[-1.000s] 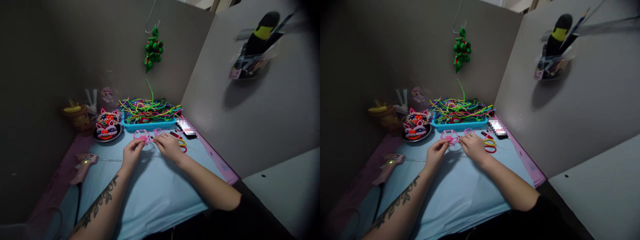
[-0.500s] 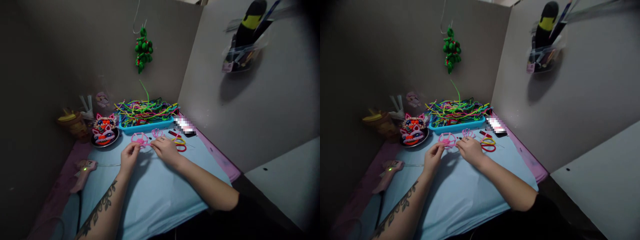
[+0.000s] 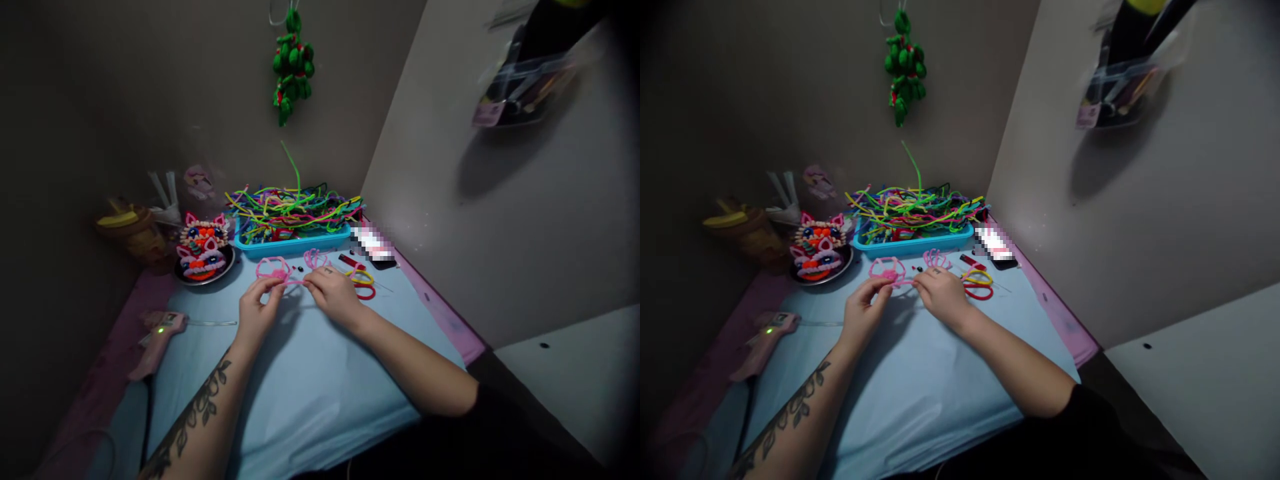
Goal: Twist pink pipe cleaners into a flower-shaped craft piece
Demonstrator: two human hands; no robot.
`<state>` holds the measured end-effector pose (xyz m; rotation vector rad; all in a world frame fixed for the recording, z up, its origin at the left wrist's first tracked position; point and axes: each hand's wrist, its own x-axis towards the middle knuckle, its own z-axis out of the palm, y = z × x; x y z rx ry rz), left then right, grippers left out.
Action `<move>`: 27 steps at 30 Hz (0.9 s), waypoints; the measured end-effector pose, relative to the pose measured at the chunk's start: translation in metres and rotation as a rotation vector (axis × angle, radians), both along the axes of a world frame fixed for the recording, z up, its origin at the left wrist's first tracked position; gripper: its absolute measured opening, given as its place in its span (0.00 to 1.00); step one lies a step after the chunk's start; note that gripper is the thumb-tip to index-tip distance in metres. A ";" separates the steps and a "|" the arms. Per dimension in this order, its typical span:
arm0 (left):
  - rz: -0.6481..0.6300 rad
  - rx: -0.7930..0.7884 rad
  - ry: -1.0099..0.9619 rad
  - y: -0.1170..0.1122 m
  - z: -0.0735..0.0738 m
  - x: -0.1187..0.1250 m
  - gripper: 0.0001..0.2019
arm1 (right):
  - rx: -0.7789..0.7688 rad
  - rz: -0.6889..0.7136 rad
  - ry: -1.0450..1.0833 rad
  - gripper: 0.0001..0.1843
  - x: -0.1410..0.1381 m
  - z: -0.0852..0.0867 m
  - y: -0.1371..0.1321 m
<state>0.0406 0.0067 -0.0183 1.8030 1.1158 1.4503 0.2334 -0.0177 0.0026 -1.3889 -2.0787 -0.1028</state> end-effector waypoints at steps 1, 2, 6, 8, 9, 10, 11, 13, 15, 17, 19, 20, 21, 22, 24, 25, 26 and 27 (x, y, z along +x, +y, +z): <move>0.003 0.003 0.012 0.000 0.000 0.000 0.09 | 0.003 0.004 0.003 0.10 0.002 0.000 0.001; 0.005 0.001 0.021 0.000 0.000 0.000 0.08 | 0.006 0.007 0.003 0.10 0.003 0.000 0.002; 0.021 -0.034 0.033 0.001 -0.002 0.000 0.09 | -0.030 0.066 -0.008 0.09 0.002 0.001 0.008; 0.012 -0.055 0.042 0.001 -0.003 0.000 0.08 | -0.074 0.130 0.004 0.10 -0.005 0.001 0.011; 0.000 -0.067 0.045 0.001 -0.003 0.000 0.08 | -0.100 0.165 0.013 0.12 -0.008 0.002 0.012; -0.013 -0.078 0.044 0.000 -0.003 -0.001 0.08 | -0.127 0.201 0.023 0.12 -0.012 0.004 0.014; -0.035 -0.099 0.047 0.000 -0.002 -0.002 0.08 | -0.152 0.240 0.038 0.12 -0.015 0.006 0.017; -0.044 -0.135 0.035 -0.001 -0.001 -0.004 0.07 | -0.166 0.290 0.096 0.09 -0.018 0.013 0.023; 0.031 -0.173 -0.039 0.000 0.001 -0.008 0.08 | -0.125 0.295 0.185 0.06 -0.015 0.022 0.029; 0.064 -0.212 -0.119 0.001 0.002 -0.011 0.09 | -0.073 0.277 0.264 0.05 -0.009 0.030 0.035; 0.057 -0.247 -0.153 0.002 0.003 -0.014 0.10 | -0.081 0.255 0.306 0.06 -0.003 0.034 0.038; 0.046 -0.267 -0.148 0.002 0.003 -0.016 0.10 | -0.103 0.270 0.318 0.06 -0.001 0.034 0.039; 0.030 -0.285 -0.135 0.002 0.003 -0.017 0.10 | -0.132 0.296 0.321 0.07 0.000 0.033 0.039; 0.012 -0.296 -0.113 0.001 0.004 -0.019 0.10 | -0.162 0.335 0.321 0.07 0.000 0.031 0.039; -0.022 -0.297 -0.064 0.000 0.005 -0.021 0.09 | -0.212 0.423 0.329 0.06 0.000 0.028 0.040; -0.038 -0.289 -0.044 -0.001 0.006 -0.023 0.09 | -0.245 0.467 0.335 0.06 -0.001 0.026 0.041; -0.052 -0.282 -0.031 -0.002 0.007 -0.024 0.09 | -0.285 0.508 0.343 0.06 -0.001 0.025 0.042; -0.070 -0.275 -0.028 -0.002 0.008 -0.025 0.09 | -0.333 0.547 0.351 0.06 -0.002 0.025 0.043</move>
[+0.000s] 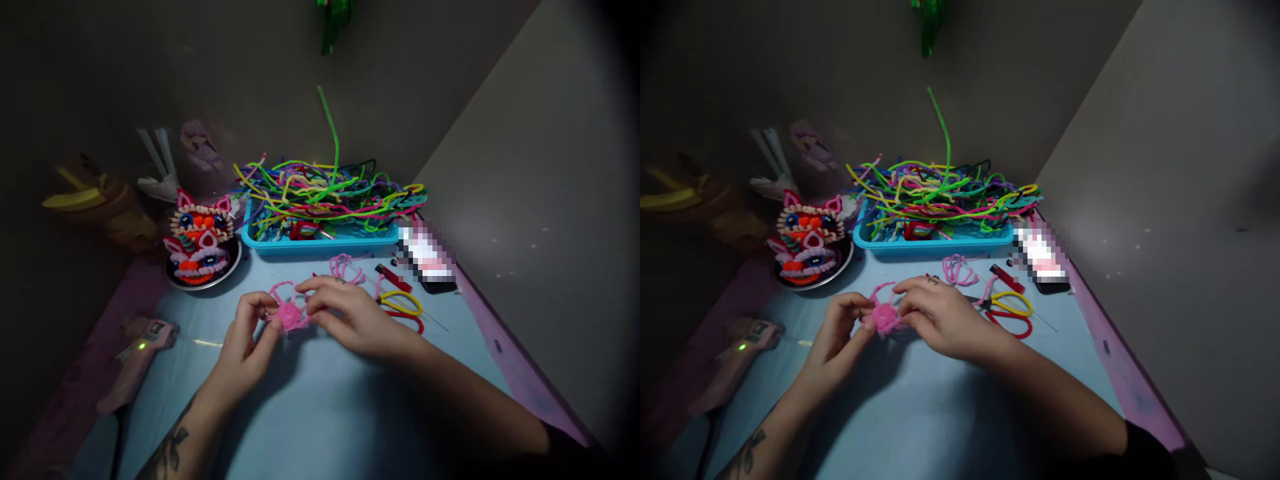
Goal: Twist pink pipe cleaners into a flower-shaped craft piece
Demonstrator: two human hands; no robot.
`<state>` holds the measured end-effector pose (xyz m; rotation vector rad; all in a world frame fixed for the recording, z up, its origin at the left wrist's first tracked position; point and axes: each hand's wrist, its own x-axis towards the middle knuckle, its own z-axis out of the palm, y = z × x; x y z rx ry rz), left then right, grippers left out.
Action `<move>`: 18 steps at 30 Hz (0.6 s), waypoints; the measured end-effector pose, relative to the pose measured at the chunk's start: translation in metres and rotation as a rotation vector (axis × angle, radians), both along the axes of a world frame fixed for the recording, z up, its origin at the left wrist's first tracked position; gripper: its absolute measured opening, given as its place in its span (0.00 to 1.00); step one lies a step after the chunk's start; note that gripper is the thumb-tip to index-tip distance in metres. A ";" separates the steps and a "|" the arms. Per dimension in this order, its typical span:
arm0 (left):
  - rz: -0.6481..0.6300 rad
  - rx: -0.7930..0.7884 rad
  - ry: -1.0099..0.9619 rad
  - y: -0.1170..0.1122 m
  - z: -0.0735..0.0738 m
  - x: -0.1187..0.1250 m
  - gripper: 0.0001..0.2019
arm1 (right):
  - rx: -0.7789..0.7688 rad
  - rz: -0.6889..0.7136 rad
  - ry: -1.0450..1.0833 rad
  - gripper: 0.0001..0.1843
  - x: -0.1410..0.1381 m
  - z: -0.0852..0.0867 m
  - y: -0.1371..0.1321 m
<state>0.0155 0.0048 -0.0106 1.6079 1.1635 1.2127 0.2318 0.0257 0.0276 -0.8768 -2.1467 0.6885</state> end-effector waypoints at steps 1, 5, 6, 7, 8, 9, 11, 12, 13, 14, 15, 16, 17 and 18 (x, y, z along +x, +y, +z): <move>-0.017 0.002 -0.004 0.000 0.001 -0.001 0.09 | -0.047 0.040 0.000 0.06 0.000 0.000 0.001; -0.014 -0.001 -0.021 0.001 0.000 -0.005 0.09 | -0.123 0.044 0.001 0.06 0.001 0.001 0.004; 0.002 0.001 -0.019 0.001 -0.001 -0.006 0.09 | -0.115 0.033 0.001 0.06 0.001 0.001 0.004; 0.015 0.007 -0.017 0.001 -0.002 -0.006 0.09 | -0.105 0.031 0.001 0.07 0.001 0.001 0.004; 0.024 0.015 -0.015 0.002 -0.002 -0.006 0.09 | -0.100 0.040 0.004 0.07 0.001 0.001 0.004; 0.022 0.020 -0.015 0.002 -0.002 -0.006 0.09 | -0.100 0.057 0.010 0.07 0.001 0.000 0.003; -0.003 0.026 -0.026 0.002 -0.002 -0.006 0.09 | -0.110 0.095 0.030 0.07 0.001 -0.001 0.003; -0.021 0.025 -0.037 0.002 -0.002 -0.005 0.09 | -0.114 0.108 0.038 0.06 0.001 -0.001 0.003; -0.037 0.025 -0.047 0.003 -0.003 -0.004 0.10 | -0.116 0.116 0.043 0.06 0.001 -0.002 0.003; -0.035 0.035 -0.054 0.003 -0.003 -0.003 0.10 | -0.113 0.114 0.047 0.06 0.000 -0.002 0.003; -0.003 0.056 -0.051 0.004 -0.003 -0.003 0.11 | -0.101 0.098 0.049 0.06 0.000 -0.003 0.002; 0.066 0.085 -0.034 0.004 -0.004 -0.003 0.11 | -0.078 0.067 0.051 0.07 -0.001 -0.004 0.002; 0.163 0.119 -0.011 0.005 -0.004 -0.003 0.11 | -0.040 0.025 0.056 0.07 -0.001 -0.005 0.002; 0.272 0.151 0.015 0.005 -0.005 -0.003 0.11 | 0.007 -0.018 0.062 0.08 -0.001 -0.006 0.002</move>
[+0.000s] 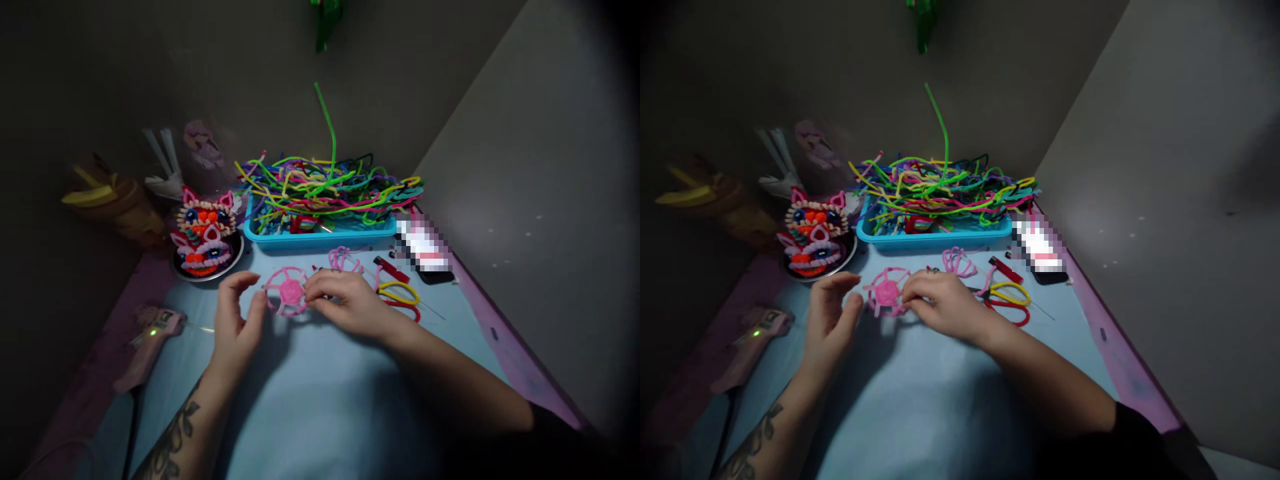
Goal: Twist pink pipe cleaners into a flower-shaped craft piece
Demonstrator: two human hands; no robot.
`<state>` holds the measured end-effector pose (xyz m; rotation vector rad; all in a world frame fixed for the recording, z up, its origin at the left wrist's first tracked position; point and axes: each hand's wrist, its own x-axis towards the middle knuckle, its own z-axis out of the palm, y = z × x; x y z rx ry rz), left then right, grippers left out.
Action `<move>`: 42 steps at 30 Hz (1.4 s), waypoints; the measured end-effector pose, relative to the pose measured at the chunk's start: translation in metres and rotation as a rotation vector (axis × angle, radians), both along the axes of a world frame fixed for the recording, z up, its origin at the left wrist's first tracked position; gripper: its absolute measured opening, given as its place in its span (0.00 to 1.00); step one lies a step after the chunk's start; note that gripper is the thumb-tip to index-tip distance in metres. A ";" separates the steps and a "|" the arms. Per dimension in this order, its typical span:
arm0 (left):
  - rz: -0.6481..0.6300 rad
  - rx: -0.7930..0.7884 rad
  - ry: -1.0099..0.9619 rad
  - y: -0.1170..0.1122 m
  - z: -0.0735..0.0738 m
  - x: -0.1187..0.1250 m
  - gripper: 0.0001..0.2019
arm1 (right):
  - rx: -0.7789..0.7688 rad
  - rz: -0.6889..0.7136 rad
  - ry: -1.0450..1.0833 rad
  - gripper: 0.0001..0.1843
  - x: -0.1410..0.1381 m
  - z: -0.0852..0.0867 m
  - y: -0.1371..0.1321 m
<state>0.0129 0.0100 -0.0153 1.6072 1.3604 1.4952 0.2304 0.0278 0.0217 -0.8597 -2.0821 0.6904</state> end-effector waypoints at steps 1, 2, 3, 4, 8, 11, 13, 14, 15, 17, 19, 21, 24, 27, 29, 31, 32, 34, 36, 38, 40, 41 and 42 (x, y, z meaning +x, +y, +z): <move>0.092 0.019 0.018 0.000 0.000 0.000 0.10 | 0.050 -0.039 0.002 0.09 0.000 -0.002 0.000; 0.146 0.022 0.038 0.000 0.000 0.000 0.09 | 0.100 -0.066 -0.006 0.09 0.000 -0.003 0.000; 0.150 0.011 0.057 0.000 0.001 0.001 0.10 | 0.147 -0.083 -0.022 0.10 0.000 -0.005 0.000; 0.114 -0.002 0.071 -0.001 0.002 0.002 0.11 | 0.184 -0.090 -0.044 0.10 0.000 -0.007 0.000; -0.137 -0.054 0.089 -0.006 0.005 0.011 0.21 | 0.243 -0.087 -0.120 0.09 -0.001 -0.011 -0.002; -0.216 -0.111 0.057 -0.007 0.006 0.015 0.16 | 0.197 -0.043 -0.121 0.09 -0.002 -0.012 -0.004; -0.224 -0.171 0.010 -0.006 0.006 0.015 0.12 | 0.152 -0.023 -0.099 0.08 -0.003 -0.011 -0.004; -0.214 -0.201 -0.022 -0.005 0.006 0.015 0.12 | 0.136 -0.030 -0.083 0.08 -0.003 -0.010 -0.004; -0.199 -0.229 -0.058 -0.004 0.006 0.014 0.12 | 0.128 -0.048 -0.066 0.08 -0.003 -0.010 -0.004; -0.168 -0.275 -0.131 -0.002 0.005 0.013 0.14 | 0.140 -0.106 -0.039 0.07 -0.002 -0.008 -0.004; -0.160 -0.309 -0.192 -0.001 0.004 0.013 0.16 | 0.171 -0.165 -0.043 0.07 -0.002 -0.007 -0.006; -0.169 -0.335 -0.237 -0.001 0.002 0.014 0.17 | 0.199 -0.203 -0.080 0.08 -0.002 -0.007 -0.007; -0.188 -0.368 -0.302 -0.001 0.002 0.016 0.19 | 0.224 -0.230 -0.151 0.08 -0.005 -0.007 -0.011; -0.208 -0.401 -0.362 -0.002 0.003 0.018 0.20 | 0.254 -0.256 -0.195 0.08 -0.008 -0.008 -0.013; -0.223 -0.427 -0.380 -0.003 0.004 0.018 0.20 | 0.265 -0.262 -0.197 0.08 -0.009 -0.008 -0.013; -0.234 -0.446 -0.381 -0.003 0.006 0.018 0.19 | 0.271 -0.260 -0.181 0.08 -0.010 -0.008 -0.013; -0.238 -0.450 -0.379 -0.003 0.007 0.018 0.19 | 0.275 -0.260 -0.173 0.08 -0.010 -0.008 -0.013; -0.244 -0.453 -0.372 -0.004 0.009 0.019 0.19 | 0.287 -0.265 -0.162 0.07 -0.010 -0.008 -0.013; -0.245 -0.457 -0.371 -0.004 0.009 0.019 0.19 | 0.293 -0.271 -0.156 0.07 -0.010 -0.008 -0.013; -0.243 -0.460 -0.370 -0.005 0.010 0.020 0.20 | 0.297 -0.279 -0.140 0.07 -0.011 -0.008 -0.013; -0.245 -0.462 -0.370 -0.005 0.011 0.020 0.20 | 0.293 -0.285 -0.117 0.07 -0.012 -0.009 -0.014; -0.248 -0.461 -0.368 -0.005 0.012 0.020 0.21 | 0.285 -0.285 -0.104 0.07 -0.012 -0.009 -0.014; -0.251 -0.460 -0.365 -0.005 0.012 0.020 0.21 | 0.273 -0.282 -0.090 0.07 -0.012 -0.010 -0.014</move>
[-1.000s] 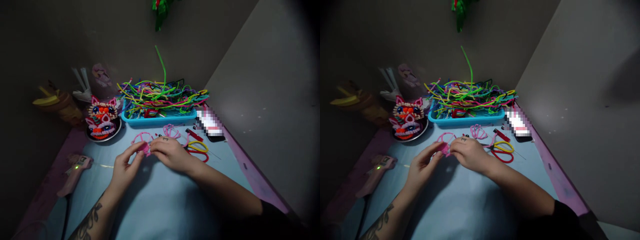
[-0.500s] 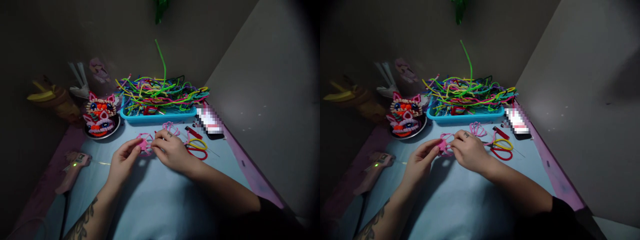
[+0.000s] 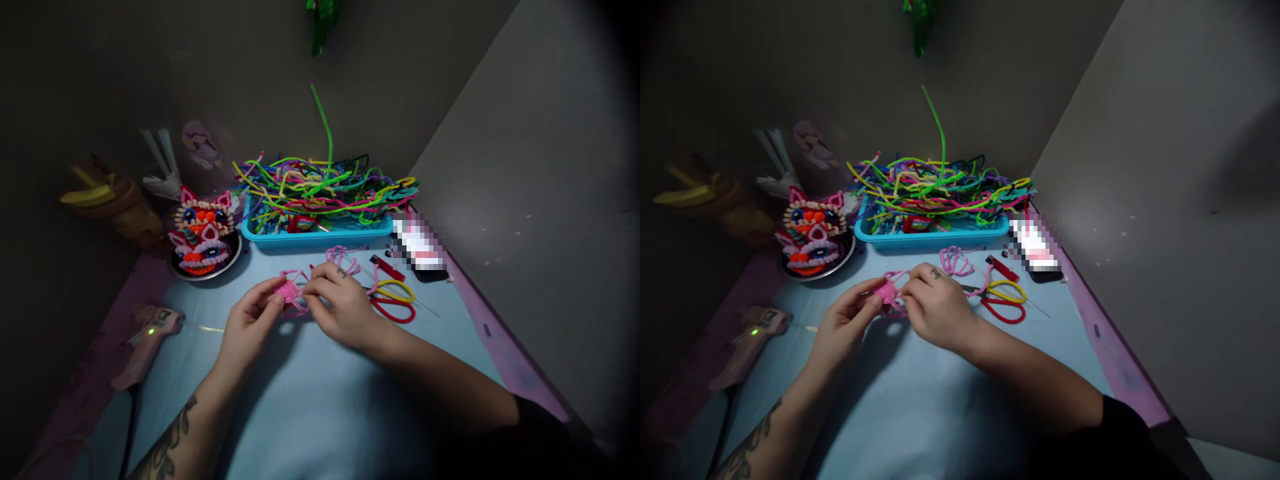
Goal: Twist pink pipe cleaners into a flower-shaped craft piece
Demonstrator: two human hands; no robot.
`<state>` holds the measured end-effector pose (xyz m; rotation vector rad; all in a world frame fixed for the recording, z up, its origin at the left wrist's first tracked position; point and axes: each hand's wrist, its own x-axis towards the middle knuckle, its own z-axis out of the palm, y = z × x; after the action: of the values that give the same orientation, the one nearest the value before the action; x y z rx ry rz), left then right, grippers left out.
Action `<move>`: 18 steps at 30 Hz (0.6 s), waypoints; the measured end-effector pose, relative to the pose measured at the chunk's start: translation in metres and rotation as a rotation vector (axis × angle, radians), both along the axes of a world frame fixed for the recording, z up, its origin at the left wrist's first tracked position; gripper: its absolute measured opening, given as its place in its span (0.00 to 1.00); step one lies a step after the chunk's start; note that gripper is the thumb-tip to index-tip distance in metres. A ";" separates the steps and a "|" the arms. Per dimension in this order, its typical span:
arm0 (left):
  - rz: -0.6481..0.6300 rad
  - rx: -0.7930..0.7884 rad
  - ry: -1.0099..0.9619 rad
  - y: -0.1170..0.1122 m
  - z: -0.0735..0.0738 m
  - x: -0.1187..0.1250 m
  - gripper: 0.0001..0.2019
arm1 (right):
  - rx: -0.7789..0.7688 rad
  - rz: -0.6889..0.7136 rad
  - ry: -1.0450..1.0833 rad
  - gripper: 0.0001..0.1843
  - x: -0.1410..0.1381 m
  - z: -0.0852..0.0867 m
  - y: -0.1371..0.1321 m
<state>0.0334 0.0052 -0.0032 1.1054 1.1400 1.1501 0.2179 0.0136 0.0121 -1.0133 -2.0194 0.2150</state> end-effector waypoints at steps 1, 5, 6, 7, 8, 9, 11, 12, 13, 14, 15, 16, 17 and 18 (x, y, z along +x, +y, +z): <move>-0.002 0.004 0.001 0.000 0.001 0.000 0.21 | -0.016 0.006 0.015 0.07 0.000 -0.001 0.000; -0.009 0.007 -0.024 0.001 0.002 0.000 0.21 | -0.075 0.031 0.083 0.07 0.000 -0.001 0.000; -0.016 -0.001 -0.045 0.001 0.002 0.000 0.22 | -0.081 0.032 0.097 0.07 -0.001 -0.001 0.000; -0.026 -0.011 -0.071 0.001 0.002 0.000 0.23 | -0.083 0.031 0.108 0.07 -0.001 -0.001 0.000; -0.034 -0.024 -0.097 0.001 0.002 0.000 0.23 | -0.083 0.028 0.116 0.07 -0.001 -0.001 0.000; -0.039 -0.035 -0.122 0.001 0.002 0.000 0.24 | -0.081 0.023 0.120 0.07 -0.001 -0.002 0.000; -0.042 -0.054 -0.160 0.001 0.003 0.000 0.25 | -0.071 0.009 0.123 0.06 -0.002 -0.003 0.000; -0.041 -0.060 -0.172 0.001 0.003 0.000 0.25 | -0.066 0.002 0.121 0.06 -0.002 -0.004 0.001; -0.041 -0.065 -0.180 0.001 0.004 0.000 0.25 | -0.062 -0.005 0.117 0.06 -0.002 -0.005 0.001; -0.042 -0.068 -0.185 0.001 0.005 0.001 0.25 | -0.056 -0.010 0.116 0.06 -0.003 -0.005 0.001; -0.043 -0.069 -0.186 0.001 0.005 0.001 0.26 | -0.052 -0.013 0.116 0.06 -0.003 -0.006 0.001; -0.045 -0.071 -0.185 0.001 0.006 0.001 0.26 | -0.050 -0.013 0.117 0.07 -0.003 -0.006 0.000; -0.050 -0.074 -0.184 0.001 0.007 0.001 0.26 | -0.048 -0.011 0.119 0.07 -0.003 -0.007 0.000; -0.057 -0.080 -0.184 0.001 0.007 0.002 0.26 | -0.045 -0.008 0.120 0.07 -0.003 -0.007 0.000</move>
<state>0.0350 0.0062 0.0040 0.9448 0.9972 1.1277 0.2146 0.0137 0.0051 -1.0120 -1.9096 0.3108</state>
